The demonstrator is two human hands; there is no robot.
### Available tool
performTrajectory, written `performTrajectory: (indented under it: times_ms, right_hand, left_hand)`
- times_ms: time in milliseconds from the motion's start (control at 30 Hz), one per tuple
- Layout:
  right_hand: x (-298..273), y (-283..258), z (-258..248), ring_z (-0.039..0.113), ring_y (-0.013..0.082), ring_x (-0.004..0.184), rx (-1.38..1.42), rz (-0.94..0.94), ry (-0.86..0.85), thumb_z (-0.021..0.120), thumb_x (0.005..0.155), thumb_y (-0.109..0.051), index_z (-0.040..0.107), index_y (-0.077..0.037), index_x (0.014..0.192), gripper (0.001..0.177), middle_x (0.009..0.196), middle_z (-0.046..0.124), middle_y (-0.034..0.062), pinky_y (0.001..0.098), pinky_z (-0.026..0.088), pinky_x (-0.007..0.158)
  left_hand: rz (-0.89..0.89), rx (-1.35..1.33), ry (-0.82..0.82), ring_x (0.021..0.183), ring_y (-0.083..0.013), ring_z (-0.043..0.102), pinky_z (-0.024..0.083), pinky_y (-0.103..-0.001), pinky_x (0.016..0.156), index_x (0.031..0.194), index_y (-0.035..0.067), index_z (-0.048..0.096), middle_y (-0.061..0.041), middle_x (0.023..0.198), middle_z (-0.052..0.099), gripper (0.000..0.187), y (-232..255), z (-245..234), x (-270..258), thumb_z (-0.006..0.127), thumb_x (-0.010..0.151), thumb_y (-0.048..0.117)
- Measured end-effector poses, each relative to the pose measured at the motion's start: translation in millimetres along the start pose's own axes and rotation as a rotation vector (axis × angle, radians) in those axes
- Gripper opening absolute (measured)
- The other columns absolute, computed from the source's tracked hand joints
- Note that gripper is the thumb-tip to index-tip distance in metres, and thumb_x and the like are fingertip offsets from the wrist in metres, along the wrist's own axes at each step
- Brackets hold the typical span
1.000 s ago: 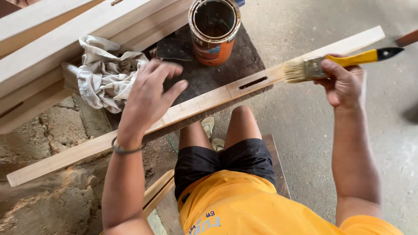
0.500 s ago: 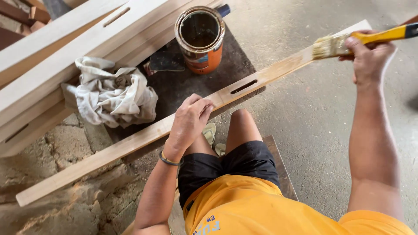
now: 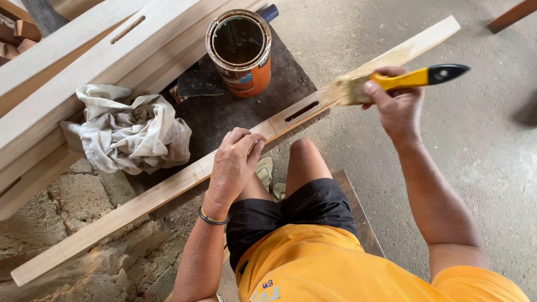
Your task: The person applies a dark stain to a long wooden plank using a paintbrush. They repeatedly dip the brush into a can of stain and coat the wood, flipping the plank to cover different sides. After finishing, the person places the stained plank against a wall with other similar pieces.
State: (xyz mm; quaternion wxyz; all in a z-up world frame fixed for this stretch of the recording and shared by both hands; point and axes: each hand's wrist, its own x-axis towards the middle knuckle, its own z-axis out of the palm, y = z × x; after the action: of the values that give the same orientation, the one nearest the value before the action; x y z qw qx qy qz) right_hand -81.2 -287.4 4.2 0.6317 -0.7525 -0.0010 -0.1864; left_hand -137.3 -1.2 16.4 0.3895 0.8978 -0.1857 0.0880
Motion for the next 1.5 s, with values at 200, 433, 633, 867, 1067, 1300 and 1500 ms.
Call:
performTrajectory:
  times_ms: [200, 433, 633, 867, 1067, 1300, 1500]
  right_hand:
    - [2.0, -16.7, 23.0, 0.06, 0.0183, 0.062, 0.166, 0.003, -0.076, 0.065, 0.078, 0.0, 0.051, 0.005, 0.099, 0.025, 0.075, 0.054, 0.0157, 0.0282, 0.053, 0.055]
    - [7.0, -3.0, 13.0, 0.055, 0.0201, 0.068, -0.082, -0.152, -0.135, 0.062, 0.083, 0.004, 0.051, 0.004, 0.105, 0.024, 0.082, 0.052, 0.0185, 0.029, 0.05, 0.06]
    - [2.1, 5.7, 18.7, 0.054, 0.0202, 0.079, -0.114, -0.159, -0.151, 0.065, 0.081, 0.001, 0.052, 0.001, 0.104, 0.027, 0.088, 0.053, 0.0176, 0.0325, 0.048, 0.068]
    - [-19.2, -2.4, 19.7, 0.055, 0.019, 0.077, -0.106, -0.109, -0.16, 0.068, 0.076, 0.001, 0.052, 0.001, 0.103, 0.031, 0.086, 0.055, 0.0155, 0.0325, 0.047, 0.069]
    - [-8.3, -3.4, -0.8, 0.053, 0.017, 0.076, -0.128, -0.169, -0.116, 0.068, 0.08, 0.003, 0.053, 0.001, 0.104, 0.028, 0.087, 0.054, 0.016, 0.0297, 0.046, 0.068]
    - [2.2, 23.5, -9.7, 0.052, 0.0152, 0.069, -0.053, -0.085, -0.09, 0.069, 0.077, 0.0, 0.054, 0.001, 0.102, 0.029, 0.079, 0.053, 0.0129, 0.0289, 0.048, 0.062]
    - [60.1, 50.4, -72.8, 0.051, 0.0189, 0.079, -0.142, -0.128, -0.021, 0.054, 0.087, 0.006, 0.046, 0.004, 0.102, 0.017, 0.1, 0.047, 0.0144, 0.0221, 0.051, 0.06]
  left_hand:
    - [-0.014, 0.005, 0.011, 0.072, -0.0251, 0.055, 0.045, -0.031, 0.067, 0.084, 0.008, 0.06, -0.008, 0.077, 0.05, 0.009, -1.1, 1.0, -1.9, 0.059, 0.077, 0.013]
    - [-0.006, 0.02, 0.039, 0.071, -0.0232, 0.055, 0.045, -0.03, 0.067, 0.082, 0.009, 0.06, -0.006, 0.076, 0.05, 0.008, -1.0, 1.8, -1.9, 0.059, 0.077, 0.014]
    - [-0.005, 0.031, 0.031, 0.071, -0.0232, 0.055, 0.045, -0.03, 0.067, 0.082, 0.008, 0.06, -0.007, 0.076, 0.05, 0.008, 1.8, 0.7, -0.2, 0.059, 0.077, 0.014]
    - [0.003, 0.021, 0.04, 0.07, -0.0255, 0.054, 0.045, -0.031, 0.067, 0.083, 0.006, 0.06, -0.009, 0.076, 0.05, 0.01, 2.8, 0.3, -0.5, 0.058, 0.078, 0.015]
    - [-0.013, 0.016, 0.031, 0.071, -0.0249, 0.054, 0.045, -0.032, 0.067, 0.083, 0.007, 0.059, -0.007, 0.076, 0.05, 0.009, 4.1, 1.2, 0.0, 0.058, 0.078, 0.015]
    - [0.021, 0.045, 0.044, 0.068, -0.0254, 0.053, 0.044, -0.032, 0.066, 0.081, 0.008, 0.059, -0.007, 0.074, 0.05, 0.007, 11.8, -0.9, 3.2, 0.06, 0.075, 0.01]
    - [0.031, 0.071, 0.029, 0.07, -0.0237, 0.048, 0.039, -0.033, 0.069, 0.084, 0.005, 0.057, -0.008, 0.081, 0.052, 0.008, 16.3, -0.3, 5.7, 0.053, 0.08, 0.011]
